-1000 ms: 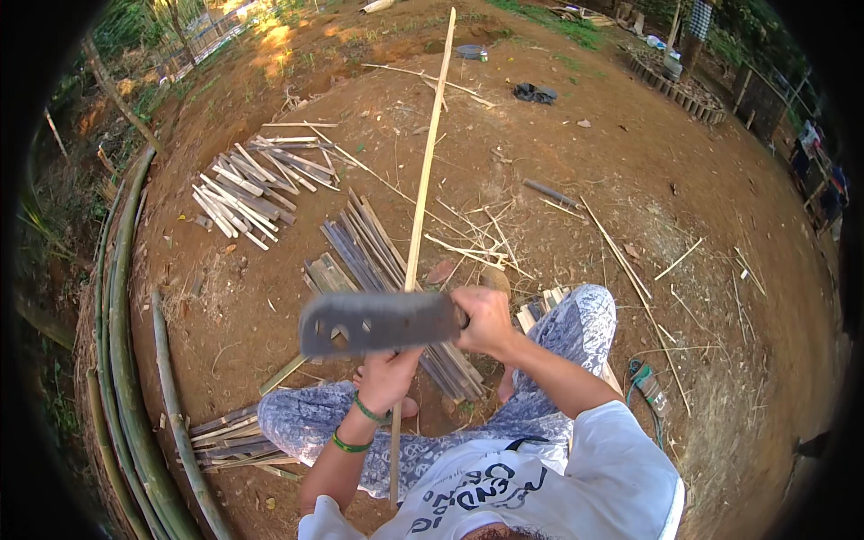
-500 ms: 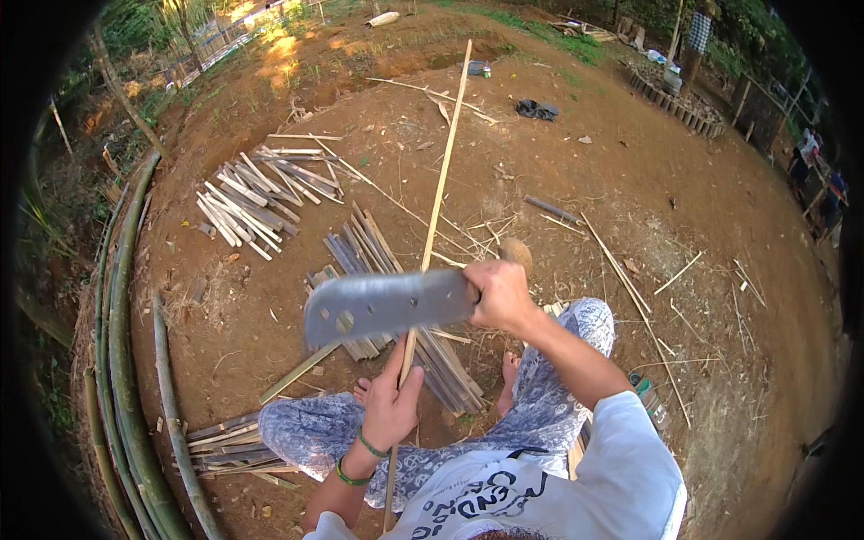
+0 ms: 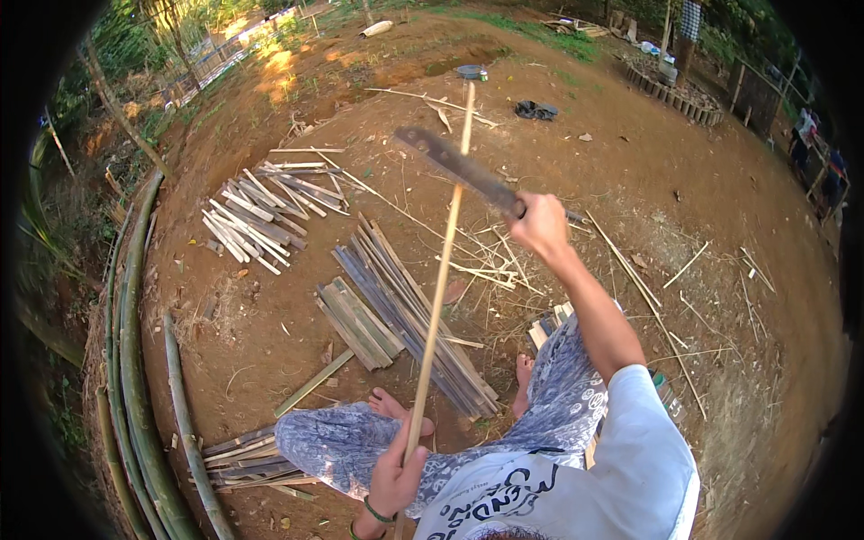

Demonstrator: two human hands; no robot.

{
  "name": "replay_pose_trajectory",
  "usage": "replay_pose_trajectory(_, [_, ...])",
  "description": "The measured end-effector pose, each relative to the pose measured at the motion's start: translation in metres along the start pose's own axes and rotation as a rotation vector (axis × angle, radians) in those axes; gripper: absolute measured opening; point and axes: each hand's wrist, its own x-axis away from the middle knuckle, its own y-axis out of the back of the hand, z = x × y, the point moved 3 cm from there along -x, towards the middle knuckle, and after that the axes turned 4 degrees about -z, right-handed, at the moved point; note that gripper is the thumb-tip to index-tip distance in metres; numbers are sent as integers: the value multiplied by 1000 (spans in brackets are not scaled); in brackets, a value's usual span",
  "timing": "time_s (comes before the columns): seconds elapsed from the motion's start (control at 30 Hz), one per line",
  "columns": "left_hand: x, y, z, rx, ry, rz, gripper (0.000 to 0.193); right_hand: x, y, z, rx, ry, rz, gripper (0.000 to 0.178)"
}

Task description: The person sits on the ground and uses a large machete to split long bamboo stalks into thin strips. They repeatedly strike the bamboo against a wooden block to separate the material, then sort the resulting strips into piles.

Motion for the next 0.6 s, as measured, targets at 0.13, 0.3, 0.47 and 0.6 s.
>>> replay_pose_trajectory(0.13, [-18,-1,4,121,54,-42,59,56,-8,29,180,313,37,15])
replay_pose_trajectory(0.3, [-32,-2,3,22,14,-78,59,114,-23,52,-143,694,52,15])
replay_pose_trajectory(0.47, [-12,-4,7,-55,-3,-52,57,45,-7,6,60,193,36,16])
replay_pose_trajectory(0.6, [-30,-7,2,-22,-23,-102,55,121,-15,45,-128,671,113,13])
